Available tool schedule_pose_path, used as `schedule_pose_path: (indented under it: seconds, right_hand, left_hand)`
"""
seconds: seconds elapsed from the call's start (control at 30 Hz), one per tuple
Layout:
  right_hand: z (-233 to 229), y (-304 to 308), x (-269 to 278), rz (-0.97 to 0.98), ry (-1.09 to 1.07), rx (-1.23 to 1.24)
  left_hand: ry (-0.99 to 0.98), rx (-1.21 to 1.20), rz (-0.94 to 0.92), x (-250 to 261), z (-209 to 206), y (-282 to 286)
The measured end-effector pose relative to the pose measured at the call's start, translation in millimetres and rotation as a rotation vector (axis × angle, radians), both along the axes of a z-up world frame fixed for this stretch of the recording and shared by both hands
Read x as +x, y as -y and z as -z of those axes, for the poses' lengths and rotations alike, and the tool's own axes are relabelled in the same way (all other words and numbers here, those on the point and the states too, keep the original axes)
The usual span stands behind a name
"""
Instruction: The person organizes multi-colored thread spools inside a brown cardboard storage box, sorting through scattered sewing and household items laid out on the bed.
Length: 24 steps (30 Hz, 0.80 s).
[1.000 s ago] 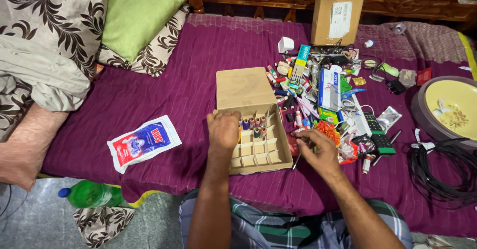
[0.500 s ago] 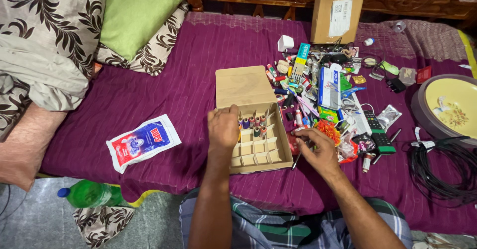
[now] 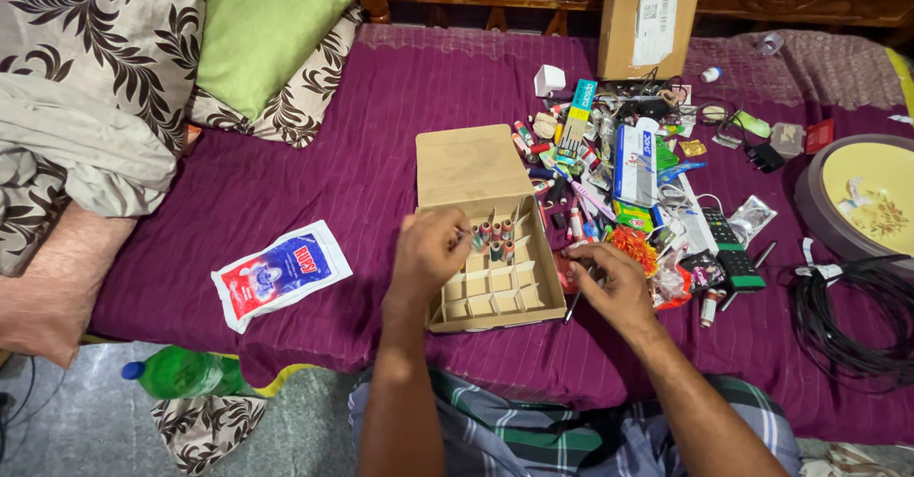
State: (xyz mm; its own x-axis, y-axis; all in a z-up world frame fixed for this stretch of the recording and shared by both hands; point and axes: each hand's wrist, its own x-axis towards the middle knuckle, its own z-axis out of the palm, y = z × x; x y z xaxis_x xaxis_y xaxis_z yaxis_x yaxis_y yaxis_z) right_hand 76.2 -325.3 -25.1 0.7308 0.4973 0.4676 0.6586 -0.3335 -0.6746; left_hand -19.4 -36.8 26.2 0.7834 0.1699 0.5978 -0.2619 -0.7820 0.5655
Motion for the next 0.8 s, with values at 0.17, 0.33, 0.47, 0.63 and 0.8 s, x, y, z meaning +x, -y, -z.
schedule_pose_path:
  seconds: [0.17,0.33,0.47,0.63,0.8]
  right_hand:
    - [-2,-1,-1,0.014,-0.044,-0.020]
    - [-1,0,0,0.020,-0.068,-0.043]
    - [1,0,2,-0.029,0.021,-0.009]
    - [2,1,1,0.012,-0.056,-0.042]
    - [0,1,1,0.004,-0.064,-0.039]
  left_hand:
    - [0.095,0.135,0.088,1,9,11]
    - [0.136,0.205,0.063,3,15,22]
    - [0.324,0.241,0.063,1,14,27]
    - [0.280,0.253,0.063,1,7,32]
    - [0.246,0.283,0.063,3,4,33]
